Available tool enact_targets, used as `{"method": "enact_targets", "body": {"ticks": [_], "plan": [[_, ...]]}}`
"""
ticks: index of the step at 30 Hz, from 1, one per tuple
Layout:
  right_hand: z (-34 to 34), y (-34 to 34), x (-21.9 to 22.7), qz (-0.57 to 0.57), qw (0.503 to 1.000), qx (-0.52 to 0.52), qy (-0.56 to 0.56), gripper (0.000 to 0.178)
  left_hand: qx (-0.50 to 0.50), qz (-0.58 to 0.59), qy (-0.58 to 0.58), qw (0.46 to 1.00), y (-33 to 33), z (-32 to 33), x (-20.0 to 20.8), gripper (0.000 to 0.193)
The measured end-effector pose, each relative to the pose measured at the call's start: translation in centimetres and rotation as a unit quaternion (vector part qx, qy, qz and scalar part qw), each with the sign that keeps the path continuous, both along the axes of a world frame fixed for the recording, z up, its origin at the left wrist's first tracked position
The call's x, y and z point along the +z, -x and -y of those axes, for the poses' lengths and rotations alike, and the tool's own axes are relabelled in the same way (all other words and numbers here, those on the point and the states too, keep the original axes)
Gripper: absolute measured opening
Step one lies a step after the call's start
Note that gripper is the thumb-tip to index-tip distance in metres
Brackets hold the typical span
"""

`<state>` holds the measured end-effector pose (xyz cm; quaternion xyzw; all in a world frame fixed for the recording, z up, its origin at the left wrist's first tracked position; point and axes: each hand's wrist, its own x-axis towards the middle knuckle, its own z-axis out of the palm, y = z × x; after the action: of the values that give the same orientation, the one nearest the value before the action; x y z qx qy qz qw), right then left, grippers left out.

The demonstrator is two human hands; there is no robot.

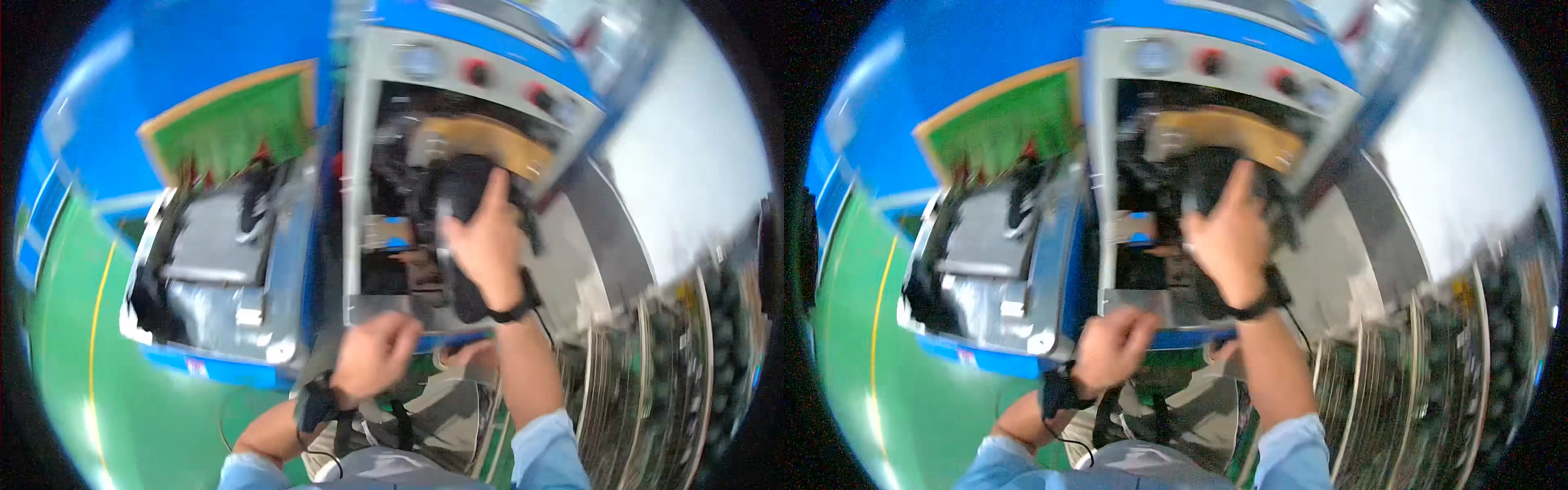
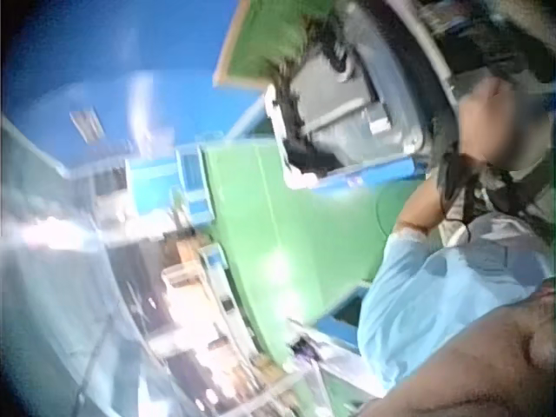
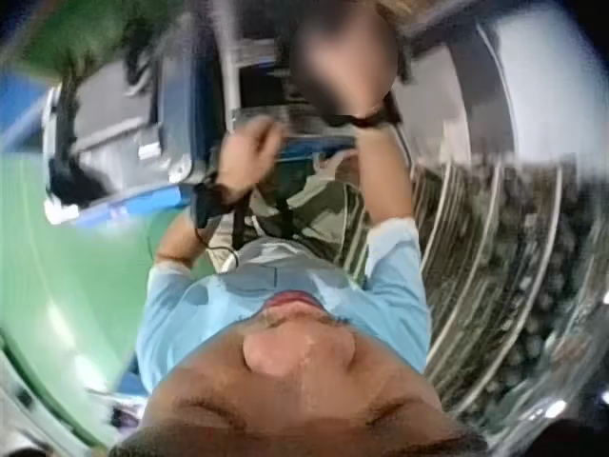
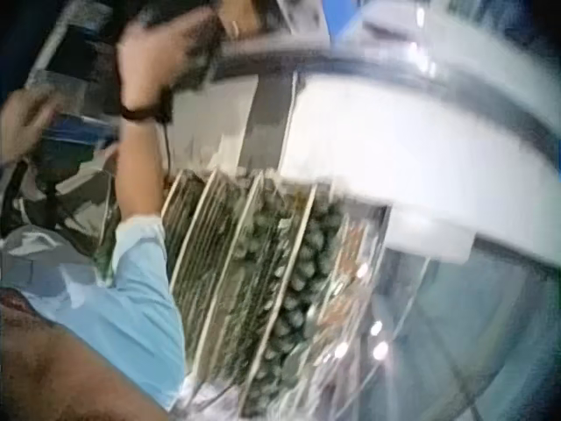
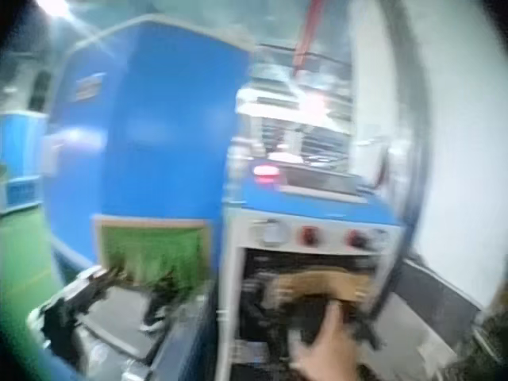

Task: Manually loading shoe lasts and sneaker uppers into a lasting or shaping machine for production.

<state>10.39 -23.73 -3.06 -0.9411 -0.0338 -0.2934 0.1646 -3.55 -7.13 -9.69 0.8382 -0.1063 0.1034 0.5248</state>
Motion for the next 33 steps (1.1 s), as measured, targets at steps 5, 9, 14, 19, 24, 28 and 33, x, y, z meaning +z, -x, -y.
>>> {"method": "enact_targets", "body": {"ticks": [5,9,14,19,24,28,33], "plan": [[0.6,3.7,1.4,-0.083,0.989,0.010,-0.119,0.094,0.100,0.167,-0.079,0.978,-5.3,0.7,5.3,0.021],[1.6,3.7,0.6,-0.089,0.975,0.041,-0.197,0.050,0.013,0.314,-0.174,0.933,-14.5,5.2,9.4,0.039],[0.7,3.7,-0.5,-0.106,0.966,0.022,-0.236,0.034,-0.135,0.110,-0.333,0.927,-23.3,8.5,10.3,0.061],[0.3,3.4,-3.1,0.037,0.974,0.009,-0.225,0.036,-0.119,0.205,-0.517,0.823,-24.9,7.5,8.5,0.039],[-2.1,3.0,-2.4,0.049,0.971,0.024,-0.232,0.031,-0.097,0.224,-0.511,0.824,-26.3,1.8,9.6,0.027],[-0.8,5.0,-2.8,0.108,0.971,-0.029,-0.213,0.033,-0.055,0.266,-0.545,0.793,-21.8,4.5,10.1,0.031],[-1.5,6.2,-1.9,0.104,0.975,-0.062,-0.189,0.034,0.081,0.165,-0.309,0.933,-15.5,5.6,10.9,0.040]]}}
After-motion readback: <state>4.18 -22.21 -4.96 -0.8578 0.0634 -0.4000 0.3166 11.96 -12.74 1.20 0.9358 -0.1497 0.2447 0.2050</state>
